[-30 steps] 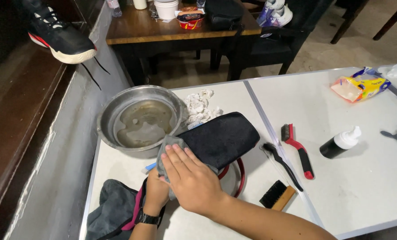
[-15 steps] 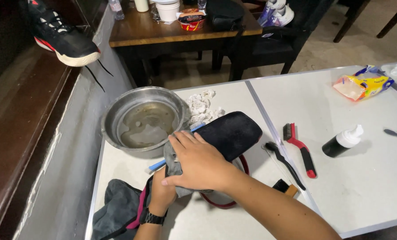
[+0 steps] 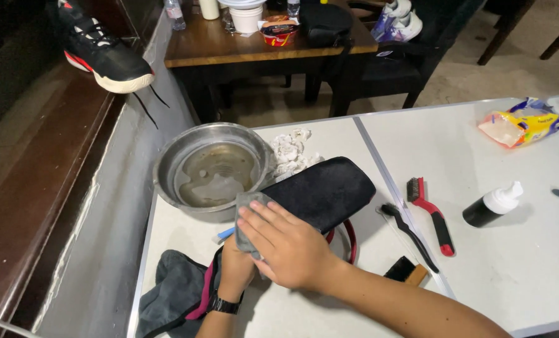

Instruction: Cleaning and drying the exterior of a leather handbag using a brush, cleaning foam, and a cloth.

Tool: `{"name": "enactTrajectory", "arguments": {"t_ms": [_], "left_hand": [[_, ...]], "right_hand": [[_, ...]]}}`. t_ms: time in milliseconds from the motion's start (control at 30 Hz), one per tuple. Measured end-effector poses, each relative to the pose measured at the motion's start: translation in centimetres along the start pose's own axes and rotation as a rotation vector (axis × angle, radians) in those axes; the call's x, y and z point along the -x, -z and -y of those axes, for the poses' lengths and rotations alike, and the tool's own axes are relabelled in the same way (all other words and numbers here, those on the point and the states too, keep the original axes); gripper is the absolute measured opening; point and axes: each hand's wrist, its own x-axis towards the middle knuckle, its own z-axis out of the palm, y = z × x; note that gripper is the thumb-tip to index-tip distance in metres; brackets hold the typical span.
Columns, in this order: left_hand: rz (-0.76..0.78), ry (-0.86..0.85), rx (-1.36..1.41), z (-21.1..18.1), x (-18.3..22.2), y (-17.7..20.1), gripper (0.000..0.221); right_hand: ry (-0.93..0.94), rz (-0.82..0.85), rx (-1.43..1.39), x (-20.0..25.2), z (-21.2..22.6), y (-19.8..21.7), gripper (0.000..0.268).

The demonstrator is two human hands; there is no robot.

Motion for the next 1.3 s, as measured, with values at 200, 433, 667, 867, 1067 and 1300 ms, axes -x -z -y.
{"name": "enactTrajectory", "arguments": {"t_ms": [200,433,667,867,1067,1300], "left_hand": [[-0.066,-0.035,-0.04,0.4,0.3,-0.8,0.026],[-0.043,-0.034,-0.041,0.1,0.3,-0.6,0.023],[-0.07,0.01,-0.051,-0.9,-0.3,-0.5,0.021],[-0.099,0.013,-0.065,-1.4,-0.9,-0.1,0.019],[-0.081,0.008,-0.032,-1.3,-0.5,-0.9,0.017],[-0.027,-0.007,-0.028,-1.0,-0.2,-0.7,0.015]], "right_hand": [[-0.235,0.225,-0.184,1.3,-0.9,1.9,0.106],[-0.214,0.38,-0.229,-0.6,-2.1,1.6,0.113],[0.032,0.286,-0.371,2.0,-5.1,1.1,0.096],[-0.27,0.433,0.413,6.0,-12.3,0.8,0.081],[-0.551,0.406,0.211,9.3,-14.4,-0.7,0.067],[-0.225,0.173,-0.294,5.3,-5.4,0.3,0.073]]}}
